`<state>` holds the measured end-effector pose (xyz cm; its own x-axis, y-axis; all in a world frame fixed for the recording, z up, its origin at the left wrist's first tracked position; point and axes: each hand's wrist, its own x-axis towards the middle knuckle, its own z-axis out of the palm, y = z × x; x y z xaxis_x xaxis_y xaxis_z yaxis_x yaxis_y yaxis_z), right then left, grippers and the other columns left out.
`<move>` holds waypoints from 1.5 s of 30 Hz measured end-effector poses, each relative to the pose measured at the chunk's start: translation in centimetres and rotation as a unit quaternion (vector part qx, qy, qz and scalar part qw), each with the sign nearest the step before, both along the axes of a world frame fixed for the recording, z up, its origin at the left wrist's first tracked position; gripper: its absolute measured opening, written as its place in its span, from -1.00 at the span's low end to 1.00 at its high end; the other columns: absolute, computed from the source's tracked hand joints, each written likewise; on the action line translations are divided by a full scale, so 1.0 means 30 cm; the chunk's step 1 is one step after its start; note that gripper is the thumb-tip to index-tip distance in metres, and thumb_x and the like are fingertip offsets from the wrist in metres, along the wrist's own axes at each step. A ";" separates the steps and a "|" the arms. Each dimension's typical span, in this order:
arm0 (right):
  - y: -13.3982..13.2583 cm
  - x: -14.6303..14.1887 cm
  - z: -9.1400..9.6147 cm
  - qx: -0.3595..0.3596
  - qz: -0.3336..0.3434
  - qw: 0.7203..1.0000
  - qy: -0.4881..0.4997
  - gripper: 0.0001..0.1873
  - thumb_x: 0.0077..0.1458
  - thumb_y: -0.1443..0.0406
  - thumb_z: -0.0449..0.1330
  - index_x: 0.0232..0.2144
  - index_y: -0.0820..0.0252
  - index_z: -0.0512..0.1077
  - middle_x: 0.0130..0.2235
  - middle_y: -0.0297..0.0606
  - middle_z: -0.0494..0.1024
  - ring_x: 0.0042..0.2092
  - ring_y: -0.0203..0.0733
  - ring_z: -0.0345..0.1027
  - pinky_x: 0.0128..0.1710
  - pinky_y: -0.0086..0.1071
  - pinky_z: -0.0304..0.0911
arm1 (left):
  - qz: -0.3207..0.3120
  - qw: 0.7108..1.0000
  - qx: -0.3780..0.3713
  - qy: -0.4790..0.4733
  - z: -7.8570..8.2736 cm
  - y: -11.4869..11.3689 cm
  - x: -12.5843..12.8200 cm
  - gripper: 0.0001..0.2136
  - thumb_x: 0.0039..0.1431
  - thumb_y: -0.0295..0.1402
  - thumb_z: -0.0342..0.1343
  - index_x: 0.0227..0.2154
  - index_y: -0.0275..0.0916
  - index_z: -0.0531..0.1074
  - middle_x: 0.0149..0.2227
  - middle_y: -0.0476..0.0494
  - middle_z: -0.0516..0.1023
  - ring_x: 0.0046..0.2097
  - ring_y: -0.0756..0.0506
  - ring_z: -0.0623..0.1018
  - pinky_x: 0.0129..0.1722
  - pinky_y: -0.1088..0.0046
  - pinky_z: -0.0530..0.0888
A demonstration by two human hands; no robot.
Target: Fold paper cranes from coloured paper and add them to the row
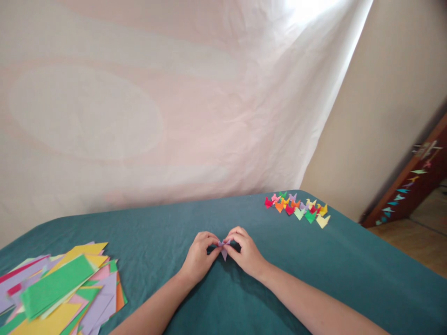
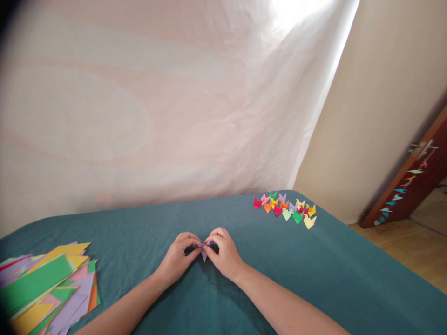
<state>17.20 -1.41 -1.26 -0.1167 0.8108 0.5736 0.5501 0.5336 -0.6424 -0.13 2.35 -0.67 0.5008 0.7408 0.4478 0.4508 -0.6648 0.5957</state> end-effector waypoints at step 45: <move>0.011 0.001 -0.038 -0.051 -0.011 0.994 -0.095 -0.92 0.04 0.41 0.16 -0.45 0.17 0.40 -0.32 -0.27 0.40 -0.23 -0.18 0.28 -0.20 -0.28 0.20 | 0.008 0.999 0.008 0.051 -0.016 -0.006 -0.006 -0.89 0.03 -0.50 0.08 -0.49 -0.20 0.47 -0.34 -0.07 0.48 -0.20 -0.10 0.41 -0.14 0.35 0.31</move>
